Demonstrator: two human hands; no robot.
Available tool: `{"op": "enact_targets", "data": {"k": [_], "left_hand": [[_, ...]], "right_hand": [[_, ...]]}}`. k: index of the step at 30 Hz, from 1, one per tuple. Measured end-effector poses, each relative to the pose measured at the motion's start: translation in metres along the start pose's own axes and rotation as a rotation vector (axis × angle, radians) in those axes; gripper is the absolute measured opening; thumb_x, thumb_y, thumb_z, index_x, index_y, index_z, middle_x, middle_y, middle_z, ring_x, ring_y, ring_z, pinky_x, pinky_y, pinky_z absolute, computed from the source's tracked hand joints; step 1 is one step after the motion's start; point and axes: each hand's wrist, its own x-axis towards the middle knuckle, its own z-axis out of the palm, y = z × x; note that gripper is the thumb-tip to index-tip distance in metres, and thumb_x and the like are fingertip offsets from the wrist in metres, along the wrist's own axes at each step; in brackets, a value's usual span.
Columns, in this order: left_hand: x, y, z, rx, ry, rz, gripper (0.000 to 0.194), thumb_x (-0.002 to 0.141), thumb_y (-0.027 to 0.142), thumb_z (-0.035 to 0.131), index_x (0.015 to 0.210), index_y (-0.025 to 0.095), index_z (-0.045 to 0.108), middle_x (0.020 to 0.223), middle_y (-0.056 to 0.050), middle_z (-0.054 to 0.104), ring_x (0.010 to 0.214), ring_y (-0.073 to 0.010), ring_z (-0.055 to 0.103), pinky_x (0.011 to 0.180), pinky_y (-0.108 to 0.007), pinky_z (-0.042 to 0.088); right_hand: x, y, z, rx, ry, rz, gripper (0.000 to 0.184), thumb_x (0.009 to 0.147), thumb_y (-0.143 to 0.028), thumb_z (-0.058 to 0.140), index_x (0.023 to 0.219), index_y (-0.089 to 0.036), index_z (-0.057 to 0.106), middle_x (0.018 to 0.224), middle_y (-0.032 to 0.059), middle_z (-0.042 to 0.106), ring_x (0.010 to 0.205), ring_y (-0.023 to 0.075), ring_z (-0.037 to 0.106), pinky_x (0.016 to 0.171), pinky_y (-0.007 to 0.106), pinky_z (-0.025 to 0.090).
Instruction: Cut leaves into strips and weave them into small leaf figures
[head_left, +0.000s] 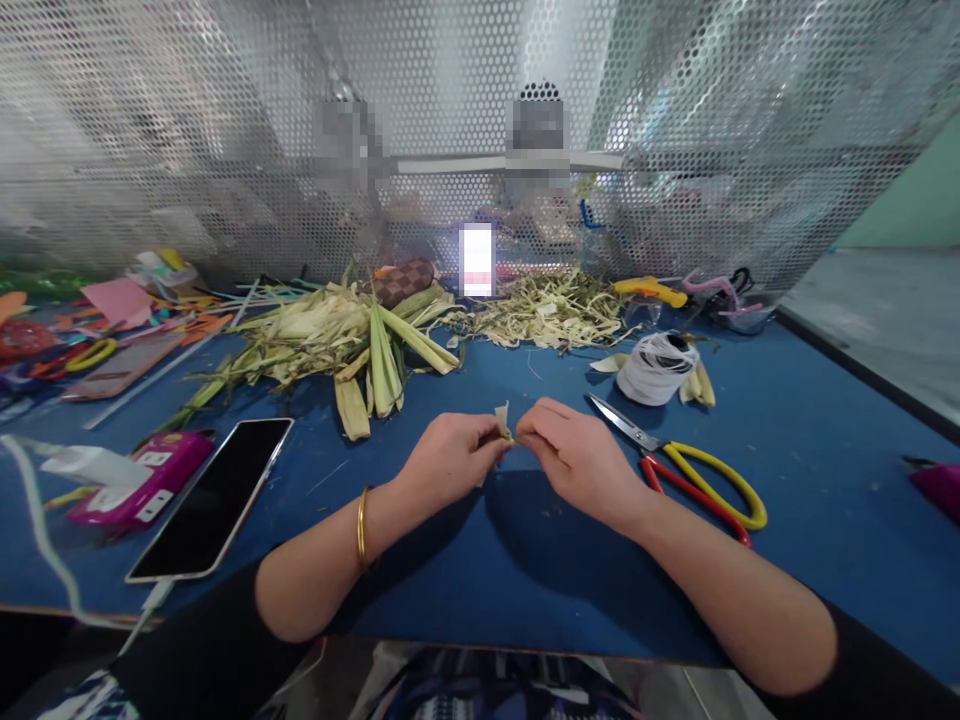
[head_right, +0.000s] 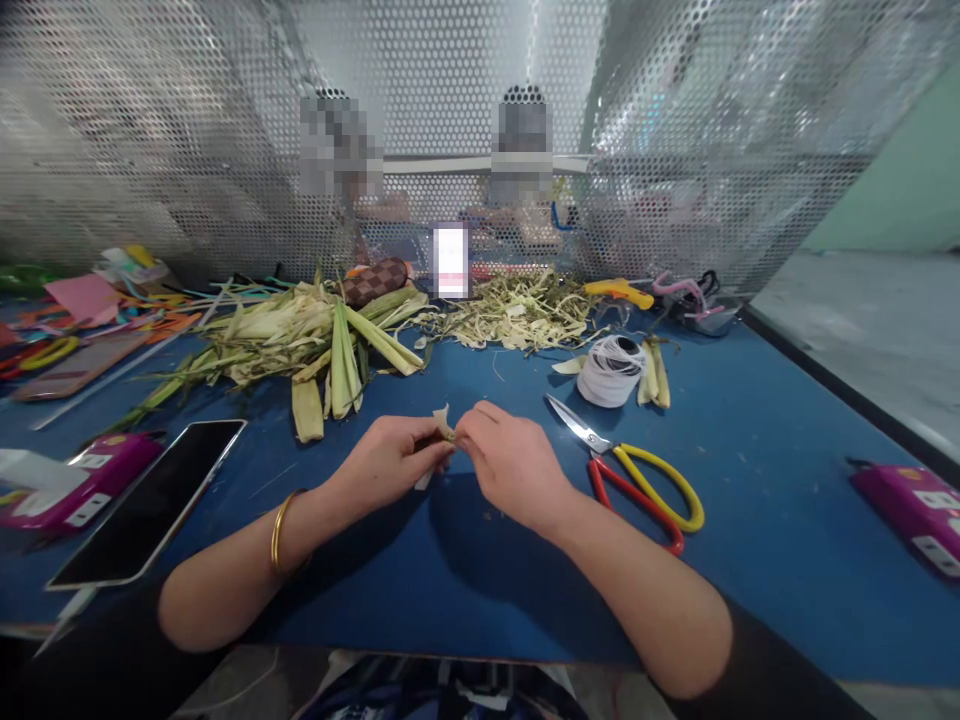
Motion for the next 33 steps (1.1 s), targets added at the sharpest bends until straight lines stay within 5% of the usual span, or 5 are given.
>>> {"op": "enact_targets", "data": {"k": [5,11,16,26,33], "left_hand": [[-0.003,0.008,-0.003,-0.355,-0.222,0.0,0.017,0.079,0.027,0.055,0.069,0.015,0.063,0.061,-0.001,0.064,0.056,-0.0115,0.059,0.056,-0.02,0.044],[0.003,0.002,-0.001,-0.563,0.064,-0.073,0.02,0.078,0.033,0.059,0.08,0.013,0.062,0.065,-0.001,0.063,0.058,-0.0143,0.061,0.057,-0.024,0.048],[0.006,-0.006,-0.001,-0.188,0.256,-0.1,0.02,0.081,0.03,0.055,0.072,0.015,0.064,0.065,-0.002,0.065,0.061,-0.0147,0.061,0.059,-0.024,0.045],[-0.002,0.008,-0.008,-0.42,-0.288,0.0,0.014,0.079,0.025,0.056,0.073,0.014,0.062,0.063,-0.002,0.064,0.058,-0.0121,0.06,0.056,-0.021,0.046],[0.004,0.001,-0.002,-0.544,0.114,-0.115,0.02,0.077,0.033,0.059,0.081,0.013,0.062,0.066,-0.001,0.065,0.058,-0.0135,0.062,0.058,-0.024,0.049]], "right_hand": [[0.007,0.015,-0.009,0.266,-0.021,0.158,0.016,0.083,-0.024,0.052,0.068,-0.019,0.054,0.064,-0.0012,0.054,0.06,0.0121,0.046,0.057,0.025,0.034],[0.008,0.018,0.01,0.733,-0.073,0.553,0.022,0.074,-0.039,0.059,0.068,-0.019,0.054,0.052,-0.0072,0.043,0.042,0.0074,0.031,0.042,0.023,0.023],[0.001,0.003,0.02,0.457,0.02,0.384,0.018,0.08,-0.031,0.054,0.066,-0.02,0.053,0.058,-0.0036,0.047,0.051,0.0108,0.042,0.05,0.024,0.033],[0.005,0.013,-0.005,0.297,0.019,0.188,0.017,0.082,-0.027,0.053,0.067,-0.019,0.055,0.063,-0.0014,0.053,0.059,0.012,0.045,0.057,0.025,0.034],[0.007,0.009,0.015,0.803,0.014,0.555,0.02,0.069,-0.036,0.063,0.064,-0.019,0.055,0.05,-0.007,0.043,0.043,0.0071,0.031,0.043,0.023,0.022]]}}
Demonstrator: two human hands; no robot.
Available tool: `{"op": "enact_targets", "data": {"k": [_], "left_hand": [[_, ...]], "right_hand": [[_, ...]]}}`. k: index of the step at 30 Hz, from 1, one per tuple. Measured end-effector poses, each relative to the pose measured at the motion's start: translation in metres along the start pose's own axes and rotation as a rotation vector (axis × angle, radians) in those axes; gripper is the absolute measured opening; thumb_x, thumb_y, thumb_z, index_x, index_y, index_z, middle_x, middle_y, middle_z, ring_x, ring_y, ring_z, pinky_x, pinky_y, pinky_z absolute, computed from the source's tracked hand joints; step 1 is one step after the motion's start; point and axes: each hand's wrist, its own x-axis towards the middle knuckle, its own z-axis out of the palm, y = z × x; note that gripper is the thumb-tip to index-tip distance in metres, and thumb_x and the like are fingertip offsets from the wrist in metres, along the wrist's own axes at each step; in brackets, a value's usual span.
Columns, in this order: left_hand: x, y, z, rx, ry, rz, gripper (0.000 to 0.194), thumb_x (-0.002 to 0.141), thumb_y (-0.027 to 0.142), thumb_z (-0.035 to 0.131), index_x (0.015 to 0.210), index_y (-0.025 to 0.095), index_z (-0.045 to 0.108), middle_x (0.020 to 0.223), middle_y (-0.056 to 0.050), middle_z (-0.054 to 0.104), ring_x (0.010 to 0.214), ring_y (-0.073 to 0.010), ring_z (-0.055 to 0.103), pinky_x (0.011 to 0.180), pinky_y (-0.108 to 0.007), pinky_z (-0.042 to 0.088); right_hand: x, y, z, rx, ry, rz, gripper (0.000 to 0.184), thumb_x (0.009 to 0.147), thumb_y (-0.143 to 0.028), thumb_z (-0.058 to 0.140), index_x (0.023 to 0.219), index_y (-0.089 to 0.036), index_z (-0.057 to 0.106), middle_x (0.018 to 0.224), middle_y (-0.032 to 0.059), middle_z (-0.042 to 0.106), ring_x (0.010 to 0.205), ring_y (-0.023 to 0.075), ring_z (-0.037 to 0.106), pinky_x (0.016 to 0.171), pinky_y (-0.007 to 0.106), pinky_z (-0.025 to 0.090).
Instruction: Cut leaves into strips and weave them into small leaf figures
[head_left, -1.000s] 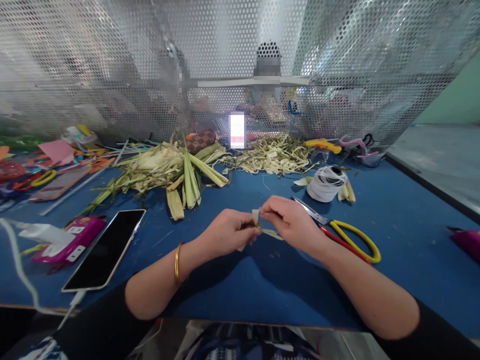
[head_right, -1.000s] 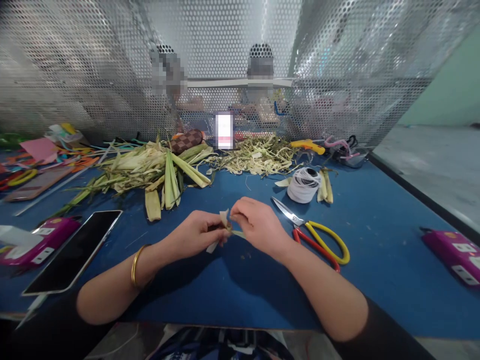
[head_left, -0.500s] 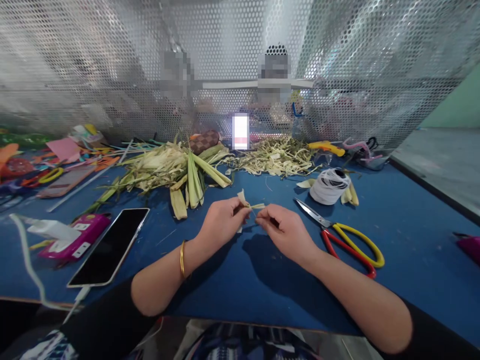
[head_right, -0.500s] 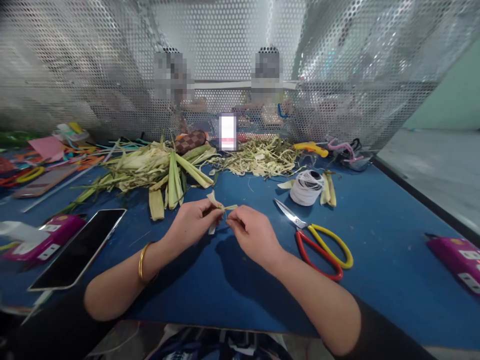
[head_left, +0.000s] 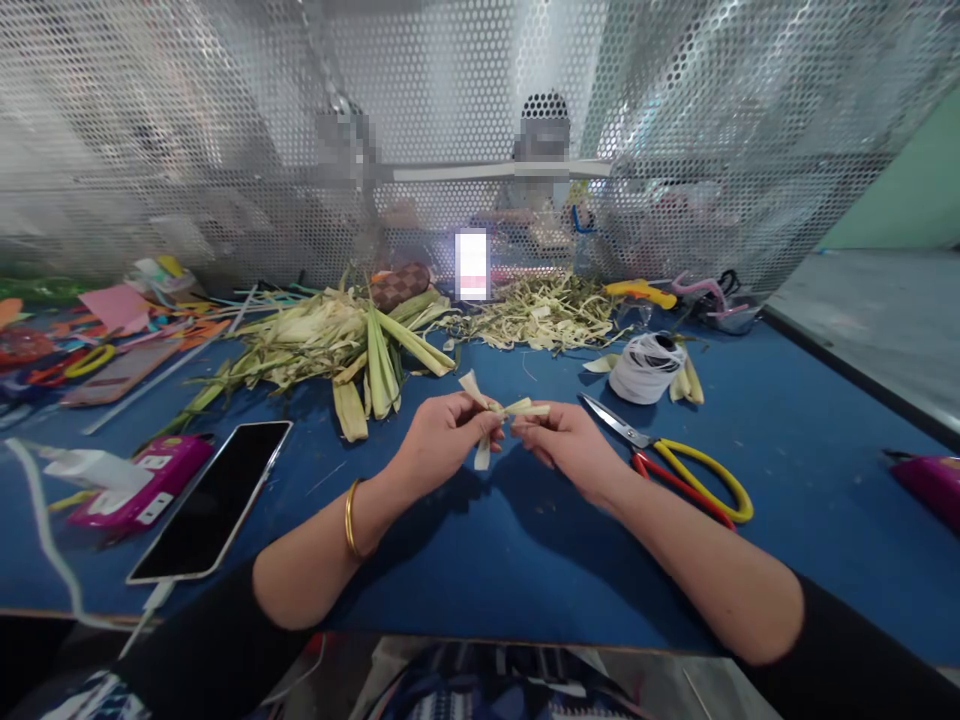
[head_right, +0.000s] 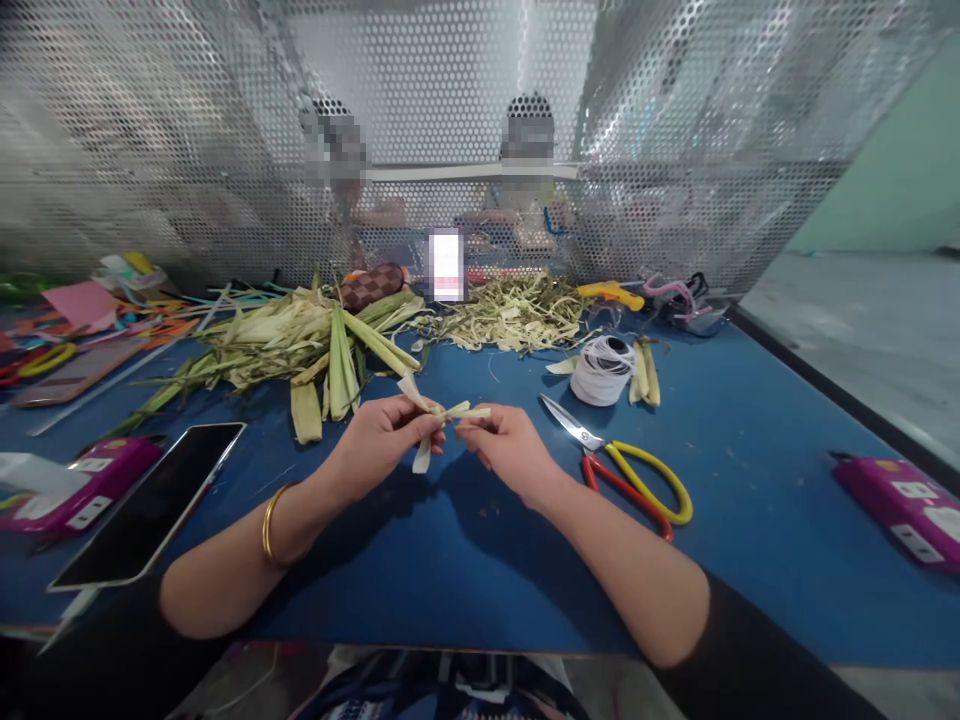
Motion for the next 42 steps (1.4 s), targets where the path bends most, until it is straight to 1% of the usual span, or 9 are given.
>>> {"op": "enact_targets", "data": {"k": [5,10,13,16,23,29,34,38,42], "left_hand": [[0.001,-0.006,0.0,0.371,0.146,0.039,0.02,0.081,0.03,0.055,0.07,0.015,0.063,0.062,-0.001,0.065,0.057,-0.0136,0.06,0.056,-0.023,0.043],[-0.003,-0.003,-0.001,0.718,0.019,0.096,0.021,0.08,0.024,0.054,0.061,0.018,0.06,0.056,0.0,0.061,0.057,-0.0134,0.056,0.056,-0.022,0.037],[-0.005,0.003,-0.002,0.52,-0.261,0.063,0.017,0.079,0.023,0.054,0.064,0.017,0.061,0.056,0.001,0.062,0.055,-0.0118,0.056,0.055,-0.021,0.04],[-0.005,0.008,-0.002,0.136,-0.385,-0.021,0.016,0.079,0.029,0.057,0.072,0.015,0.062,0.061,-0.001,0.063,0.055,-0.0118,0.059,0.056,-0.021,0.045],[0.002,-0.001,0.001,-0.051,0.038,-0.075,0.023,0.075,0.035,0.061,0.079,0.013,0.061,0.066,-0.002,0.063,0.057,-0.0139,0.061,0.055,-0.025,0.048],[0.001,-0.008,0.001,0.481,0.065,0.015,0.023,0.08,0.032,0.053,0.067,0.016,0.064,0.06,-0.002,0.065,0.055,-0.0144,0.06,0.053,-0.023,0.041],[-0.004,0.0,-0.001,0.627,-0.166,0.037,0.018,0.078,0.022,0.053,0.063,0.017,0.062,0.054,0.001,0.062,0.047,-0.0108,0.054,0.051,-0.021,0.037],[-0.004,0.008,-0.006,0.248,-0.384,-0.025,0.017,0.078,0.027,0.057,0.068,0.014,0.063,0.06,-0.001,0.064,0.055,-0.0118,0.058,0.056,-0.021,0.043],[-0.001,0.008,-0.005,-0.055,-0.264,-0.077,0.02,0.076,0.032,0.061,0.076,0.012,0.063,0.062,-0.001,0.062,0.055,-0.0112,0.058,0.056,-0.022,0.045]], "right_hand": [[-0.008,0.003,0.016,-0.057,0.089,-0.006,0.022,0.074,-0.039,0.058,0.064,-0.019,0.055,0.052,-0.0048,0.047,0.041,0.0084,0.036,0.043,0.024,0.026],[-0.012,-0.002,0.007,-0.56,0.107,-0.405,0.015,0.083,-0.023,0.052,0.069,-0.02,0.058,0.068,0.0008,0.056,0.066,0.014,0.05,0.061,0.026,0.037],[-0.008,-0.006,-0.007,-0.632,0.065,-0.468,0.016,0.082,-0.019,0.051,0.069,-0.019,0.058,0.071,0.0012,0.057,0.068,0.0139,0.051,0.063,0.027,0.036],[-0.001,-0.007,-0.014,-0.404,0.029,-0.298,0.015,0.077,-0.027,0.057,0.065,-0.019,0.057,0.06,-0.0017,0.054,0.057,0.0119,0.046,0.055,0.025,0.034],[0.0,0.003,0.006,0.069,0.043,0.032,0.024,0.069,-0.04,0.064,0.064,-0.018,0.057,0.052,-0.0046,0.049,0.041,0.0073,0.037,0.042,0.023,0.026],[-0.011,0.003,0.011,-0.547,0.146,-0.342,0.018,0.084,-0.027,0.051,0.069,-0.02,0.058,0.063,0.0004,0.055,0.058,0.0135,0.051,0.055,0.025,0.036],[-0.011,-0.004,-0.004,-0.979,0.062,-0.552,0.022,0.087,-0.018,0.044,0.075,-0.018,0.062,0.075,0.004,0.059,0.062,0.0136,0.05,0.057,0.027,0.031],[-0.002,-0.006,-0.015,-0.603,-0.032,-0.401,0.016,0.081,-0.022,0.052,0.068,-0.018,0.06,0.067,0.0006,0.058,0.063,0.0126,0.051,0.059,0.025,0.035],[0.004,-0.003,-0.013,-0.141,-0.041,-0.1,0.018,0.072,-0.034,0.062,0.065,-0.018,0.06,0.052,-0.0045,0.05,0.047,0.0086,0.039,0.047,0.023,0.029]]}}
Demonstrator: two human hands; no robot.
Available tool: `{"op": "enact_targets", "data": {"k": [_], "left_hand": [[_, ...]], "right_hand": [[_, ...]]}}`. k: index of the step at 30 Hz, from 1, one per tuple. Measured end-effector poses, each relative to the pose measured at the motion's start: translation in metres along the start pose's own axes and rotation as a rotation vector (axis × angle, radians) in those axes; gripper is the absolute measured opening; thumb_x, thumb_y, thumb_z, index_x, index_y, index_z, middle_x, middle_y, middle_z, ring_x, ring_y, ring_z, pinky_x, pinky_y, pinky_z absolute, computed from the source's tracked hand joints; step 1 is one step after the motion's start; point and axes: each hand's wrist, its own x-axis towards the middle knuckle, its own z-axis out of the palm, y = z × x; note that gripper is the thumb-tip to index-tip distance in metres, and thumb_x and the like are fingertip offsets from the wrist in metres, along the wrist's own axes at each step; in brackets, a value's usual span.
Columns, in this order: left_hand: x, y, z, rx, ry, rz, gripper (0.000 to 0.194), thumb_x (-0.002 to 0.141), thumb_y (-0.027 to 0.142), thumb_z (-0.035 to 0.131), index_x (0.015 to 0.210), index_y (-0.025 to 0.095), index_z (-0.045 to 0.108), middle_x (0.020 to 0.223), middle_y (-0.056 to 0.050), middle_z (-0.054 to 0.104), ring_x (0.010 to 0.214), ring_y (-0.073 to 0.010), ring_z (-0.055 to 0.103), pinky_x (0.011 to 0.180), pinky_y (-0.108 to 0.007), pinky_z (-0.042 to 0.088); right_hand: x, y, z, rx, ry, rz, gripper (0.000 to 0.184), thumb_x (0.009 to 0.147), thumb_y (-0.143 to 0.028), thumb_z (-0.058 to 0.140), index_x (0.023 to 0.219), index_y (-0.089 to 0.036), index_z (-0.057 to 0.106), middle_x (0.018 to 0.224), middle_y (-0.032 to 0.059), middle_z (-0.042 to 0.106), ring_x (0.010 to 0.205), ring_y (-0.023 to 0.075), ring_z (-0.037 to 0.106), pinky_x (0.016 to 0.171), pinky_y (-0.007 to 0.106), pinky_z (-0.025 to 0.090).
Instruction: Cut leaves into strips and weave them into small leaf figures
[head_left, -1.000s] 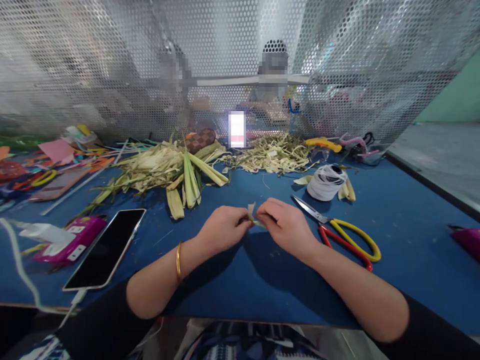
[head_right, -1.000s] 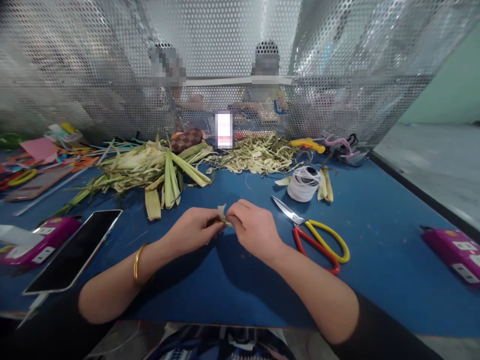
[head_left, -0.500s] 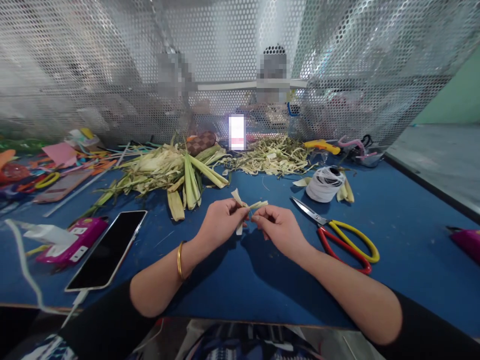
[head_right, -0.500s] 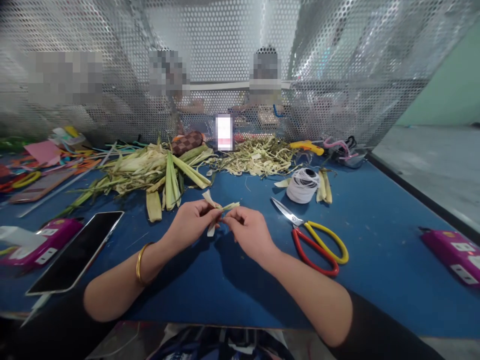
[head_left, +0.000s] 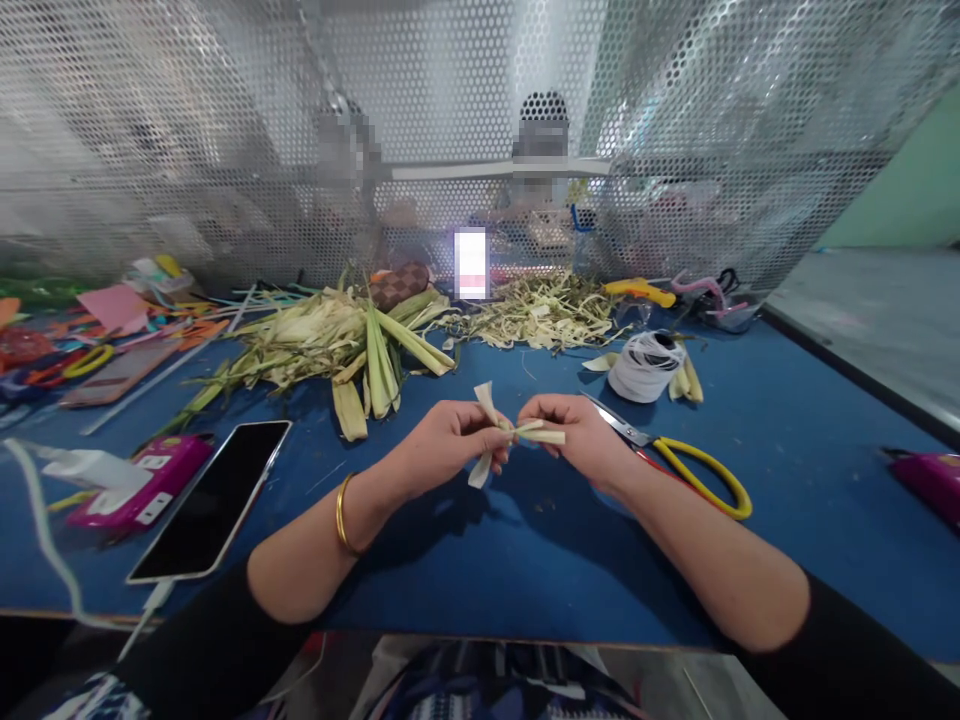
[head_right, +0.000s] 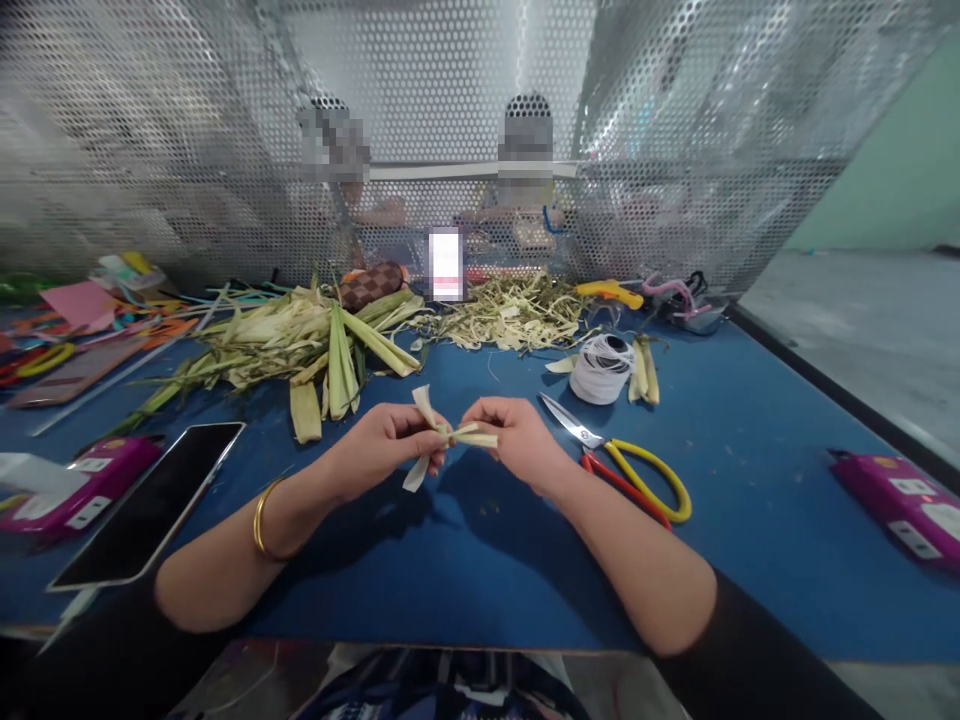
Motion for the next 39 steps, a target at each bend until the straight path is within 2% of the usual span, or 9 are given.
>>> {"op": "enact_targets", "data": {"k": [5,11,13,17,21,25,31,35,39], "left_hand": [[0.007,-0.014,0.004,-0.022,0.289,-0.026,0.021,0.074,0.034,0.062,0.078,0.013,0.063,0.065,-0.001,0.063,0.056,-0.0124,0.06,0.054,-0.023,0.047],[0.009,-0.019,0.006,0.27,0.421,-0.031,0.022,0.076,0.036,0.06,0.071,0.015,0.064,0.062,-0.002,0.066,0.056,-0.0159,0.064,0.051,-0.023,0.045],[0.009,-0.019,0.006,0.281,0.436,-0.021,0.021,0.077,0.035,0.06,0.071,0.015,0.063,0.063,-0.002,0.066,0.055,-0.0154,0.064,0.051,-0.023,0.045],[0.009,-0.02,0.005,0.287,0.416,0.007,0.015,0.075,0.031,0.061,0.076,0.016,0.061,0.068,-0.001,0.068,0.057,-0.0139,0.063,0.054,-0.022,0.046],[0.007,-0.016,0.004,0.339,0.233,0.002,0.012,0.075,0.027,0.06,0.07,0.016,0.06,0.063,-0.001,0.066,0.057,-0.0131,0.061,0.054,-0.021,0.044],[0.003,-0.008,0.005,0.135,0.019,-0.015,0.01,0.075,0.026,0.06,0.073,0.016,0.058,0.061,0.0,0.063,0.055,-0.012,0.059,0.056,-0.023,0.045],[0.003,-0.009,0.006,-0.21,0.007,-0.04,0.026,0.071,0.034,0.071,0.08,0.014,0.057,0.065,-0.001,0.063,0.062,-0.0136,0.061,0.063,-0.026,0.047],[0.006,-0.015,0.005,-0.402,0.072,-0.114,0.032,0.069,0.037,0.076,0.083,0.015,0.058,0.069,-0.001,0.063,0.064,-0.0123,0.061,0.064,-0.024,0.046],[0.008,-0.019,0.005,-0.527,0.084,-0.195,0.028,0.07,0.034,0.076,0.081,0.014,0.061,0.072,-0.002,0.064,0.065,-0.0116,0.06,0.063,-0.023,0.046]], "right_hand": [[-0.002,0.004,0.021,0.191,0.127,0.098,0.021,0.067,-0.037,0.064,0.061,-0.018,0.058,0.051,-0.0049,0.05,0.043,0.0078,0.04,0.043,0.022,0.029],[-0.009,0.008,0.032,-0.056,0.251,0.057,0.02,0.075,-0.035,0.059,0.063,-0.019,0.059,0.049,-0.0044,0.051,0.04,0.0094,0.045,0.045,0.023,0.034],[-0.012,0.008,0.032,-0.184,0.261,-0.036,0.018,0.079,-0.032,0.056,0.066,-0.019,0.061,0.051,-0.0033,0.052,0.044,0.0109,0.048,0.048,0.024,0.036],[-0.016,0.004,0.025,-0.525,0.223,-0.351,0.02,0.087,-0.024,0.048,0.075,-0.019,0.063,0.071,0.0025,0.06,0.066,0.0144,0.055,0.062,0.025,0.039],[-0.014,-0.003,0.012,-0.701,0.152,-0.438,0.023,0.09,-0.021,0.043,0.078,-0.019,0.062,0.078,0.0035,0.059,0.07,0.0143,0.054,0.063,0.025,0.037],[-0.004,-0.003,-0.001,-0.441,0.107,-0.324,0.016,0.083,-0.023,0.052,0.068,-0.019,0.059,0.068,0.0002,0.056,0.064,0.013,0.05,0.061,0.025,0.036],[0.002,0.005,-0.002,0.09,0.002,0.078,0.015,0.067,-0.032,0.064,0.064,-0.018,0.059,0.052,-0.0053,0.049,0.047,0.0083,0.038,0.048,0.023,0.029],[0.001,0.005,0.004,0.166,0.011,0.077,0.018,0.068,-0.035,0.065,0.068,-0.018,0.06,0.055,-0.0051,0.05,0.046,0.0074,0.038,0.047,0.023,0.03],[-0.001,0.004,0.007,0.04,0.067,0.017,0.017,0.072,-0.034,0.061,0.067,-0.018,0.058,0.056,-0.0046,0.051,0.048,0.0083,0.042,0.048,0.023,0.033]]}}
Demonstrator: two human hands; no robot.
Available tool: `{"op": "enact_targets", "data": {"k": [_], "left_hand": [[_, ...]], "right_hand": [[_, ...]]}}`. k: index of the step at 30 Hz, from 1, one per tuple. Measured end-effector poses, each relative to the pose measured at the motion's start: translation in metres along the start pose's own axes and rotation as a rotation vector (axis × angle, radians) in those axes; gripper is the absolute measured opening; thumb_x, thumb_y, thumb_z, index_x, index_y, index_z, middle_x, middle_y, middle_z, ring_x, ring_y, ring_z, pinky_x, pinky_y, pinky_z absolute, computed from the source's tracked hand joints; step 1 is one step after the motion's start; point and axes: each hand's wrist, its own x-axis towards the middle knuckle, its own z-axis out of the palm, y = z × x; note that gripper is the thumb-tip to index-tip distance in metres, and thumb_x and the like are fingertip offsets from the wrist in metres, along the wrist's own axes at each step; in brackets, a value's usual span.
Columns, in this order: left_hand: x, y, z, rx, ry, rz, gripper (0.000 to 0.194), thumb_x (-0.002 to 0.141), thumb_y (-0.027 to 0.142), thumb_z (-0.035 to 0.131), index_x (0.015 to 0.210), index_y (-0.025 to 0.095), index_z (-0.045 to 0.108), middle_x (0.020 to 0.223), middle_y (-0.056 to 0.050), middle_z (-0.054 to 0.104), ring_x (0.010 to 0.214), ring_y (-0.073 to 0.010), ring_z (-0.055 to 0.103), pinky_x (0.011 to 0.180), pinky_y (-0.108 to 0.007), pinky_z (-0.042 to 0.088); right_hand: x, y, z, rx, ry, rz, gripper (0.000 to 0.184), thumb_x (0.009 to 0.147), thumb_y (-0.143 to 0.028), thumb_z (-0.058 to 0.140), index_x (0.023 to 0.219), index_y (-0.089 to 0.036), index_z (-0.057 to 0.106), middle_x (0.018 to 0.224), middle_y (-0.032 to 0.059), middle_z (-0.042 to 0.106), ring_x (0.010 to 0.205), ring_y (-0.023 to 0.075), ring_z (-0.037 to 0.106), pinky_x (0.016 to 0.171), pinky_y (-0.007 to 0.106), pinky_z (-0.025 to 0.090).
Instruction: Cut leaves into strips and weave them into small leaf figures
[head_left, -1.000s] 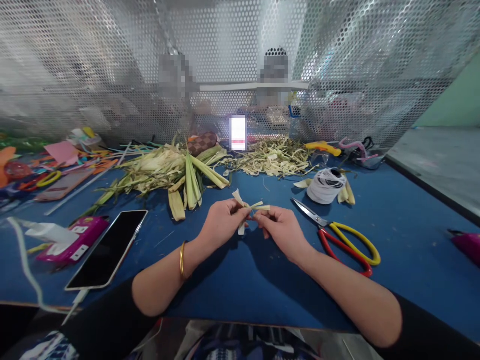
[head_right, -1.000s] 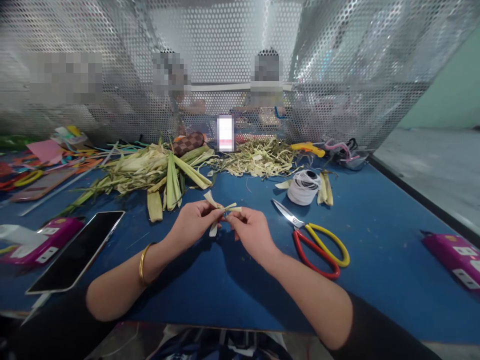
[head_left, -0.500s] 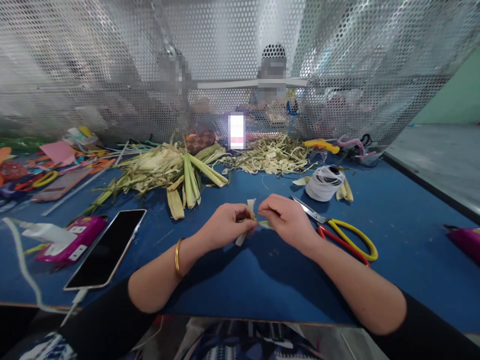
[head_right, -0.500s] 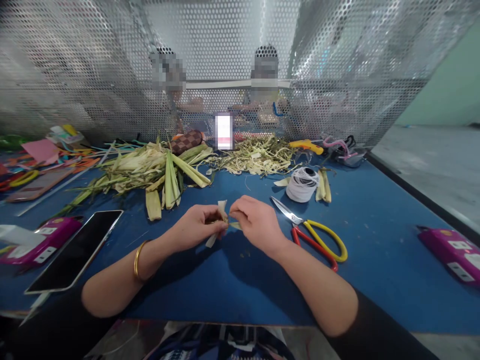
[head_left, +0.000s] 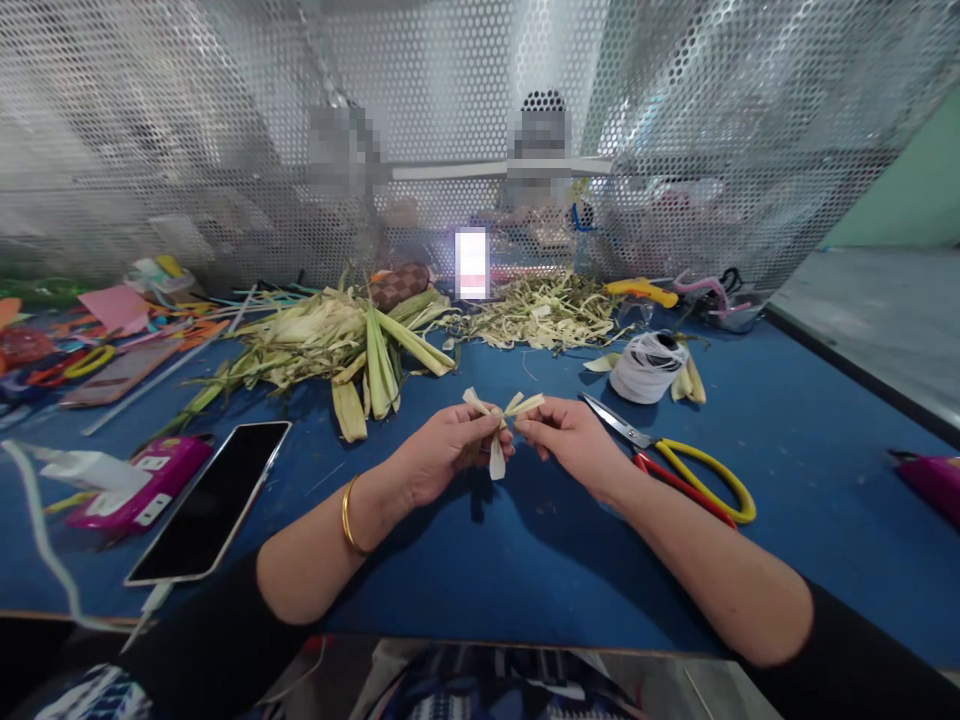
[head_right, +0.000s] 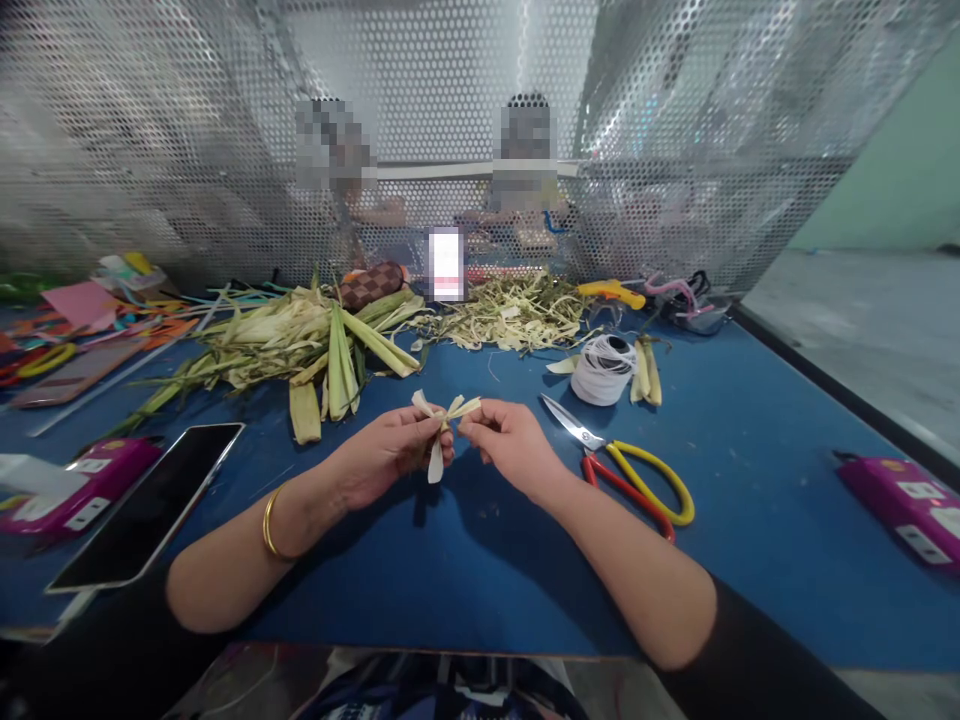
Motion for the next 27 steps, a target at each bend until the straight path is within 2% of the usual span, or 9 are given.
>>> {"op": "enact_targets", "data": {"k": [3,7,11,13,17,20,25,27], "left_hand": [[0.001,0.0,0.0,-0.05,0.043,-0.042,0.02,0.071,0.028,0.075,0.08,0.013,0.065,0.074,-0.002,0.064,0.066,-0.0103,0.06,0.061,-0.021,0.046],[0.0,0.003,0.001,-0.104,0.076,-0.117,0.011,0.079,0.021,0.067,0.074,0.012,0.064,0.066,0.0,0.06,0.053,-0.006,0.052,0.055,-0.018,0.046],[0.0,0.003,0.003,-0.174,0.088,-0.193,0.011,0.085,0.02,0.06,0.078,0.012,0.065,0.064,-0.001,0.06,0.056,-0.0083,0.056,0.061,-0.021,0.052],[0.001,0.001,0.004,-0.191,0.061,-0.21,0.01,0.085,0.019,0.058,0.081,0.013,0.066,0.066,-0.002,0.061,0.058,-0.0086,0.057,0.063,-0.021,0.053],[0.002,-0.004,0.006,-0.162,-0.028,-0.207,0.007,0.082,0.016,0.059,0.084,0.013,0.066,0.073,-0.003,0.063,0.057,-0.0079,0.059,0.059,-0.019,0.051],[0.001,-0.003,0.005,-0.038,-0.056,-0.199,0.014,0.083,0.022,0.059,0.09,0.013,0.065,0.08,-0.006,0.067,0.062,-0.0108,0.063,0.059,-0.02,0.051],[-0.003,0.005,0.003,0.255,0.179,0.017,0.041,0.082,0.049,0.057,0.096,0.012,0.065,0.085,-0.008,0.069,0.071,-0.0154,0.066,0.062,-0.024,0.05],[-0.003,0.006,0.004,0.377,0.2,0.055,0.04,0.076,0.048,0.065,0.095,0.013,0.066,0.082,-0.007,0.069,0.072,-0.0156,0.066,0.062,-0.024,0.05]], "right_hand": [[0.0,0.001,0.001,-0.064,0.045,-0.043,0.015,0.074,-0.032,0.059,0.067,-0.019,0.057,0.055,-0.005,0.05,0.05,0.0093,0.044,0.051,0.024,0.036],[0.0,-0.001,0.0,-0.104,0.092,-0.143,0.012,0.076,-0.028,0.058,0.068,-0.019,0.058,0.065,-0.0025,0.054,0.059,0.0109,0.049,0.059,0.025,0.04],[-0.003,-0.007,-0.001,-0.109,0.056,-0.297,0.014,0.078,-0.025,0.057,0.066,-0.019,0.057,0.08,0.0027,0.061,0.077,0.0151,0.056,0.066,0.027,0.044],[-0.005,-0.009,0.0,-0.067,0.019,-0.311,0.014,0.079,-0.025,0.057,0.066,-0.019,0.057,0.086,0.0046,0.064,0.087,0.0175,0.059,0.07,0.028,0.046],[-0.007,-0.012,0.002,-0.001,-0.011,-0.194,0.014,0.079,-0.029,0.057,0.068,-0.019,0.057,0.086,0.0035,0.067,0.069,0.0129,0.058,0.063,0.027,0.047],[-0.006,-0.012,0.0,-0.029,0.027,-0.119,0.015,0.076,-0.031,0.059,0.067,-0.018,0.058,0.071,0.0004,0.065,0.059,0.011,0.054,0.058,0.025,0.044],[-0.004,-0.01,-0.005,-0.077,0.066,0.002,0.018,0.073,-0.034,0.061,0.067,-0.018,0.059,0.052,-0.0026,0.057,0.05,0.0113,0.051,0.054,0.026,0.04],[-0.004,-0.009,-0.004,-0.086,0.067,0.033,0.018,0.072,-0.035,0.061,0.066,-0.018,0.06,0.052,-0.0021,0.058,0.05,0.0115,0.052,0.054,0.025,0.04]]}}
